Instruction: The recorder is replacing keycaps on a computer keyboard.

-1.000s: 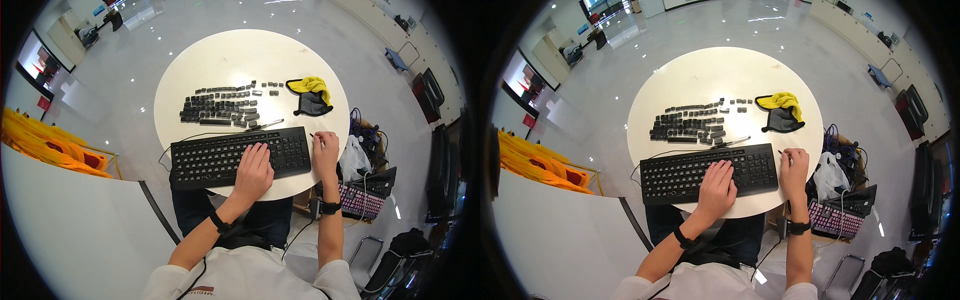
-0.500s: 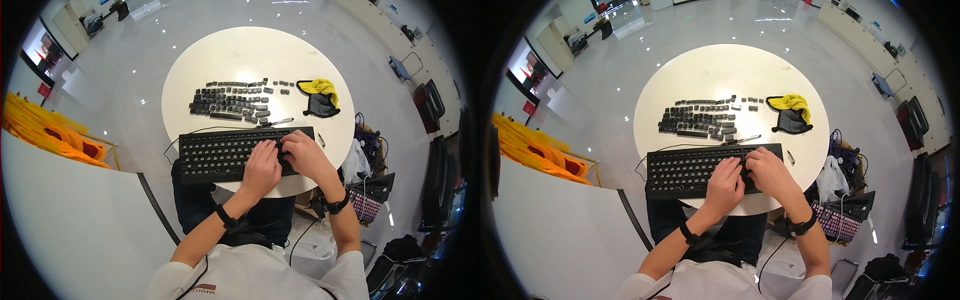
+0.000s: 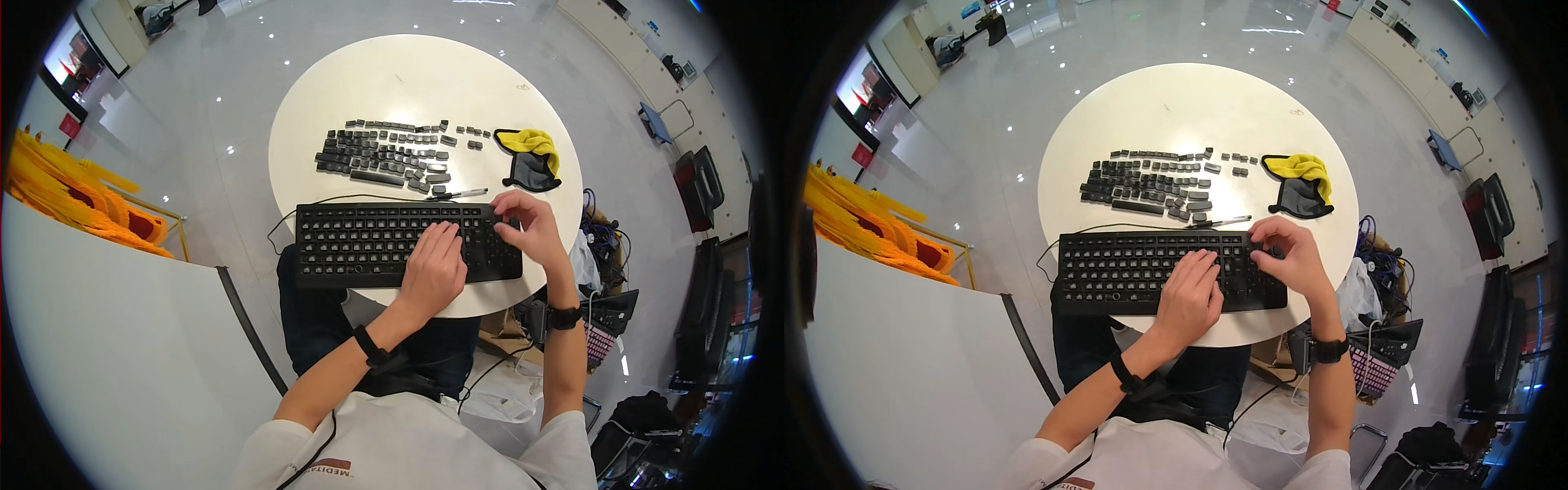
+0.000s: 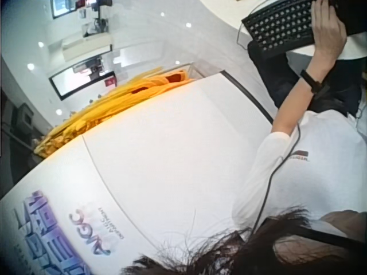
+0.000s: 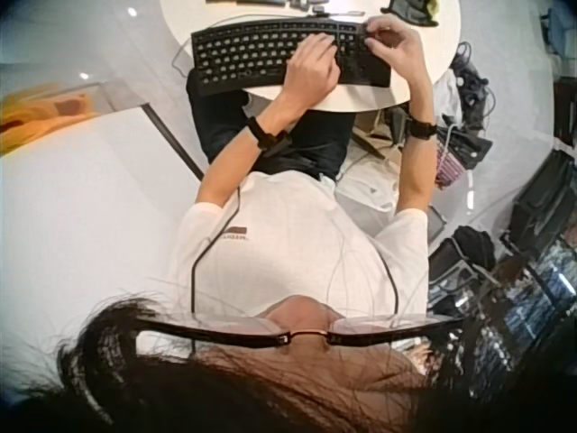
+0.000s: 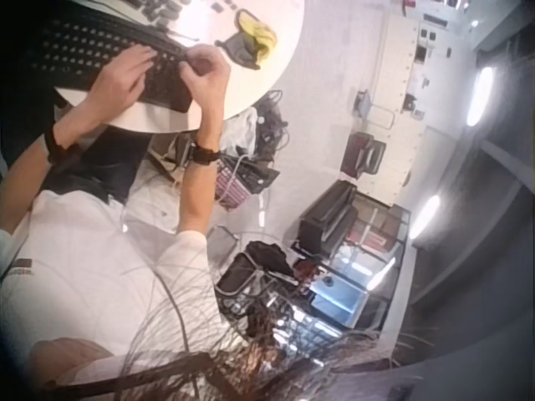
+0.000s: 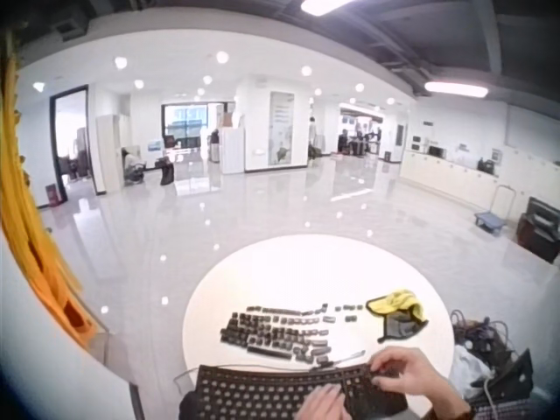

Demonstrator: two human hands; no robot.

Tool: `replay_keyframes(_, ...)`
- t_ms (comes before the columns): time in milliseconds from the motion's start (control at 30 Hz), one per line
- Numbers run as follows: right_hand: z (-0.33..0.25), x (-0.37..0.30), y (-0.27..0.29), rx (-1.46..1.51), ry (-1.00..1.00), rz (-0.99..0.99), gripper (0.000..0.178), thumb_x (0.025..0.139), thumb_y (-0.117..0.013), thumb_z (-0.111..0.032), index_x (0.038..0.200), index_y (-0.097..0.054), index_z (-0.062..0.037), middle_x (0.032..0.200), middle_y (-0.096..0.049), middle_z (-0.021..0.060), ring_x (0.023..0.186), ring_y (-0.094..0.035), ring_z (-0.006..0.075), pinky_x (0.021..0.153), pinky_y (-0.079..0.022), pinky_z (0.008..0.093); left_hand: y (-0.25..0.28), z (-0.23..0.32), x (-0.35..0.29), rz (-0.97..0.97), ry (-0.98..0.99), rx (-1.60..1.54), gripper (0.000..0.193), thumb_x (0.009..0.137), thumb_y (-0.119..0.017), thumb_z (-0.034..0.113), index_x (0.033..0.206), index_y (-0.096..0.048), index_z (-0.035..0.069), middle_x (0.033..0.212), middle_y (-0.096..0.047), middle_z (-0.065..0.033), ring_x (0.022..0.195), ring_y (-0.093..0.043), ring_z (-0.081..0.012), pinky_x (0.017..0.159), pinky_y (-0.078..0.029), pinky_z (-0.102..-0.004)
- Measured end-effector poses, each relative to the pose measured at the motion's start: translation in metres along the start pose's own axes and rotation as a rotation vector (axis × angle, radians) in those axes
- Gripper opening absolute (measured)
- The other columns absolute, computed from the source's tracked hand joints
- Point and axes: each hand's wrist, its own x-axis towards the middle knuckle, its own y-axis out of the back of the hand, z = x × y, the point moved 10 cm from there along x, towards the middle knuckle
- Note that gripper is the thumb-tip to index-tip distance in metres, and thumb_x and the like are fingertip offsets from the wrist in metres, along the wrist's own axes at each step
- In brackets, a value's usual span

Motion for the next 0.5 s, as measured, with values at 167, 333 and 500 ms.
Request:
replay_keyframes(167, 0.018, 0.020, 0.019, -0.098, -0.032, 0.099, 0.024, 0.088, -0.085, 0.004, 0.110, -0.077, -0.0030, 0.117, -0.079, 0.0047, 0.105, -0.072, 0.0141, 0.087, -0.058, 0.0306, -0.001, -0.002, -0.002, -0.007, 0.008, 0.013, 0.030, 0.092, -0.074, 0.001, 0.119, -0.078, -0.011, 0.136, -0.077, -0.0274, 0.135, -0.070, -0.0457, 0.123, -0.053, -0.0563)
replay_keyframes(333, 0.009, 0.059, 0.023, -0.628, 0.184, 0.121, 0.023, 0.086, -0.086, -0.006, 0.107, -0.079, -0.0033, 0.111, -0.080, 0.0079, 0.093, -0.073, 0.0221, 0.079, -0.059, 0.0343, -0.001, -0.002, -0.002, -0.006, 0.006, 0.015, 0.030, 0.092, -0.074, 0.001, 0.119, -0.079, -0.012, 0.136, -0.077, -0.0273, 0.135, -0.070, -0.0454, 0.123, -0.053, -0.0556)
replay_keyframes(500, 0.064, 0.092, 0.045, -0.130, -0.292, 0.189, 0.023, 0.098, -0.083, -0.007, 0.119, -0.081, 0.0017, 0.111, -0.083, 0.0039, 0.097, -0.073, 0.0144, 0.087, -0.058, 0.0299, 0.000, -0.003, -0.001, -0.002, 0.020, 0.020, 0.031, 0.092, -0.073, 0.002, 0.120, -0.079, -0.011, 0.137, -0.077, -0.0267, 0.135, -0.070, -0.0451, 0.124, -0.053, -0.0557)
